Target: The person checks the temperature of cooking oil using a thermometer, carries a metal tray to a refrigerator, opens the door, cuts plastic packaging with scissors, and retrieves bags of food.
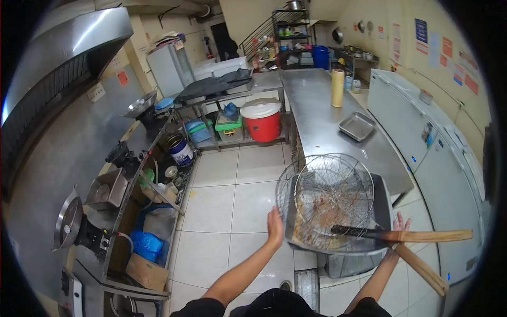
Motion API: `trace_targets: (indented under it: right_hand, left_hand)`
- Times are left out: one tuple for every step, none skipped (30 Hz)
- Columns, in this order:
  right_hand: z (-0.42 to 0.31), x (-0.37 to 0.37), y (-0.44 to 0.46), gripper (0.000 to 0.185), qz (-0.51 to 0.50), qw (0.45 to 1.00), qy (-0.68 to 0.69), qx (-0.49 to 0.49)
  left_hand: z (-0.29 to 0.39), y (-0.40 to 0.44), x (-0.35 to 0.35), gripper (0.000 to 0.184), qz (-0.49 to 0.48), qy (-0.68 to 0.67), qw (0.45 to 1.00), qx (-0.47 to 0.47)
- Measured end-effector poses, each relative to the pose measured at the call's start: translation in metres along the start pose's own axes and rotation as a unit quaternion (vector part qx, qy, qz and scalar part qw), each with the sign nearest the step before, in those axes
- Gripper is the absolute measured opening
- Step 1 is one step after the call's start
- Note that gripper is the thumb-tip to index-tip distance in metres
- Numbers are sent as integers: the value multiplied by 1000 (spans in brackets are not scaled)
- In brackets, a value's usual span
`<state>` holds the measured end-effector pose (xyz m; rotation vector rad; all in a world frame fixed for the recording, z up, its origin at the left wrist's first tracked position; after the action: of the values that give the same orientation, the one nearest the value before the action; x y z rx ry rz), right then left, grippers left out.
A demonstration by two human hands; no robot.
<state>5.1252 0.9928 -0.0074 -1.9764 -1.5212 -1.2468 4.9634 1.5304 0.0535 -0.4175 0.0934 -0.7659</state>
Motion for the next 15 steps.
trace_targets:
  right_hand:
    - [9,6,11,52,-5,1000,-5,7]
    - [24,21,22,54,-28,999,-31,27]
    - [40,27,30,57,-48,996,-56,47]
    - [77,2,67,56,-196,977,-80,31]
    - [96,8,79,56,-197,976,-83,37]
    - [98,15,103,56,-26,999,-27,13]
    - [108,2,110,56,147,989,31,-12]
    - [113,13,125,50,110,993,-9,-30]
    - [119,21,137,50,110,994,-10,-25]
    - [124,29,155,48,142,990,18,-10]
    - [133,21,169,46,175,984,43,5]
    - [140,28,177,54,74,997,13,19]
    - [142,20,174,54,75,997,8,23]
    - [133,40,156,61,115,992,-42,29]
    - [130,59,139,69,154,983,-89,35]
  left_hand:
    - [5,13,14,58,-5,25,999,30]
    - [5,29,27,58,1,21,1000,23]
    - [2,47,49,62,-57,47,997,-23]
    - [1,64,68,66,-114,71,989,-69]
    - [11,82,80,66,-111,69,989,-76]
    - [40,85,101,63,-161,99,979,-69]
    - [45,89,116,61,-211,130,967,-62]
    - [53,88,124,64,-253,151,950,-100]
    - [62,90,123,64,-249,150,951,-103]
    - [77,89,127,59,-253,145,953,-79]
    - [82,92,132,54,-258,141,954,-57]
    - [86,90,130,54,-256,141,954,-63]
    - [97,86,123,45,-252,123,960,-26]
    - [115,77,113,40,-247,103,963,13]
    - [141,59,98,34,-260,76,962,21]
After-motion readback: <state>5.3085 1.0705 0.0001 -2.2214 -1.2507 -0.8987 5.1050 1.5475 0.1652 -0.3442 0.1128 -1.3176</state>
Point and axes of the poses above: each hand's wrist, its own y-axis towards the middle knuckle, its own x-axis out of the palm, z = x × y, the point moved 7 cm from there along y, towards the middle knuckle, and after that the axes turned 15 degrees about -x, right-handed, at the moved point
